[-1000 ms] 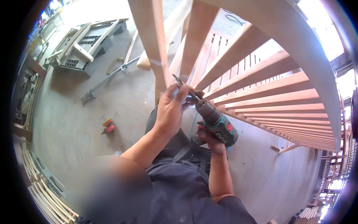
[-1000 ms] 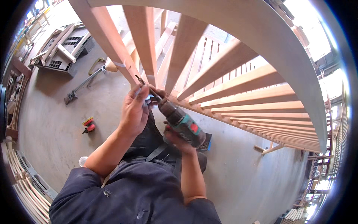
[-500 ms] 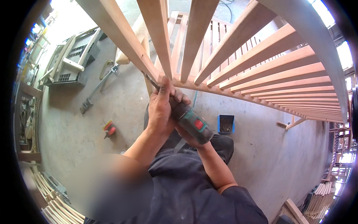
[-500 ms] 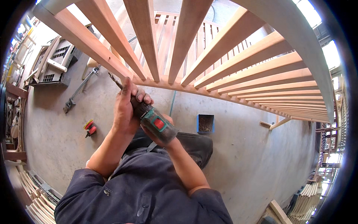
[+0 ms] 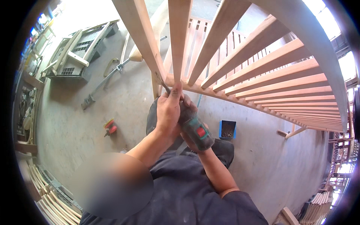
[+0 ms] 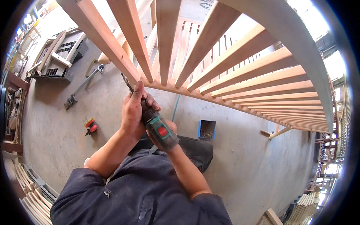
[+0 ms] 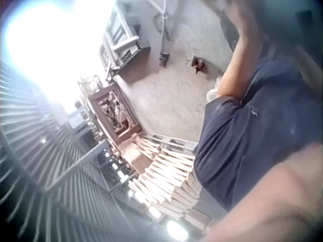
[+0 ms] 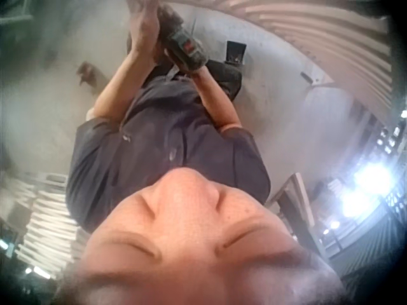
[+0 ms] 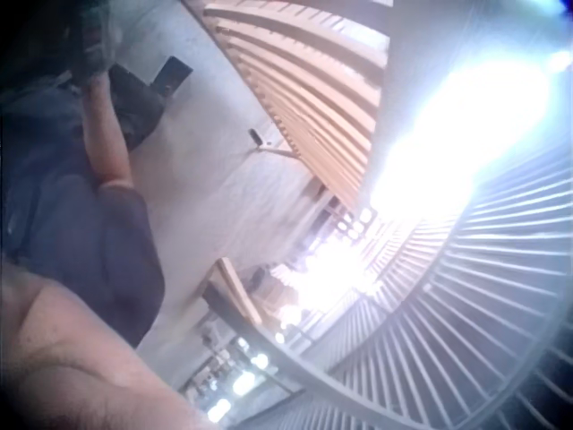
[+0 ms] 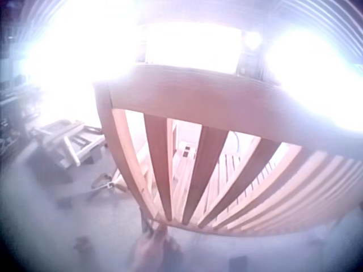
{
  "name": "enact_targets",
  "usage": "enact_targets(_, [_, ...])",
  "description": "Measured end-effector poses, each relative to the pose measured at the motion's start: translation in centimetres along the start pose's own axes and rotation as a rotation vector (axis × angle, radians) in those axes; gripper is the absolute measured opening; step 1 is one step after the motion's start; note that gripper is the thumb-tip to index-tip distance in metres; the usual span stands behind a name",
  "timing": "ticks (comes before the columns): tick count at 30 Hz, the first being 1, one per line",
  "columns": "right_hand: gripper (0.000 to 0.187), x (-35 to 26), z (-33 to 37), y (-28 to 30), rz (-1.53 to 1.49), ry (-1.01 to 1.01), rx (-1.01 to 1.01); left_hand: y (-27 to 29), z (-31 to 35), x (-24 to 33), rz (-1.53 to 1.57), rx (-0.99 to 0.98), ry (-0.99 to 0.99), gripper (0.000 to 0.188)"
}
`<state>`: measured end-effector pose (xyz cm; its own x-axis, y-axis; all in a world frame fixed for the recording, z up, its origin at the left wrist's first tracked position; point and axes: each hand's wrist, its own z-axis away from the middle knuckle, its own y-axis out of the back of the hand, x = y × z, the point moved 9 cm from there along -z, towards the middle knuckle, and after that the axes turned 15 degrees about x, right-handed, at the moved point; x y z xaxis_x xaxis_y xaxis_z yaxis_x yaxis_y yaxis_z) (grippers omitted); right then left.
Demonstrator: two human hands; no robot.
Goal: The person assembles a wooden chair by attaching the backrest slats to the frame. They use a cordless drill to drive screws and a pneumatic nail gun to secure joints, working while sitting on the floor in a workshop.
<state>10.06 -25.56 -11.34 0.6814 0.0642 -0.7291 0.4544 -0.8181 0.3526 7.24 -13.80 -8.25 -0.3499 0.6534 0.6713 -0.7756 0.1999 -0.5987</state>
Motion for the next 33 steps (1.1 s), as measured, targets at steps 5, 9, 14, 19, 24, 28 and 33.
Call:
enact_targets(5, [0.020,1.5,0.2,0.0,0.019,-0.082,-0.019,0.3,-0.5,-0.3,-0.034,-0.067,0.016,0.046])
enact_targets(9, [0.020,3.9,-1.0,0.6,-0.099,-0.120,0.170,1.1,1.8,0.8,-0.194,-0.130,-0.257,0.092])
enact_targets(14, [0.030,3.2,-1.8,1.3,-0.089,-0.131,0.147,0.4,4.4,1.1,-0.444,-0.378,-0.458,0.121])
enact_targets(19, [0.031,2.7,-1.2,0.5,-0.072,-0.036,0.110,2.4,4.6,0.9,-0.488,-0.290,-0.511,0.113])
enact_targets(24, [0.032,2.4,-1.3,0.0,-0.187,-0.030,0.126,2.9,4.5,0.9,-0.506,-0.231,-0.591,0.109])
enact_targets(28, [0.025,4.3,-0.4,-0.9,-0.201,-0.186,0.057,2.5,2.5,1.6,-0.383,-0.257,-0.509,0.103])
enact_targets(33, [0.011,5.4,-0.4,-3.0,-0.442,-0.561,0.049,0.4,-1.2,3.9,-0.320,-0.269,-0.377,0.073])
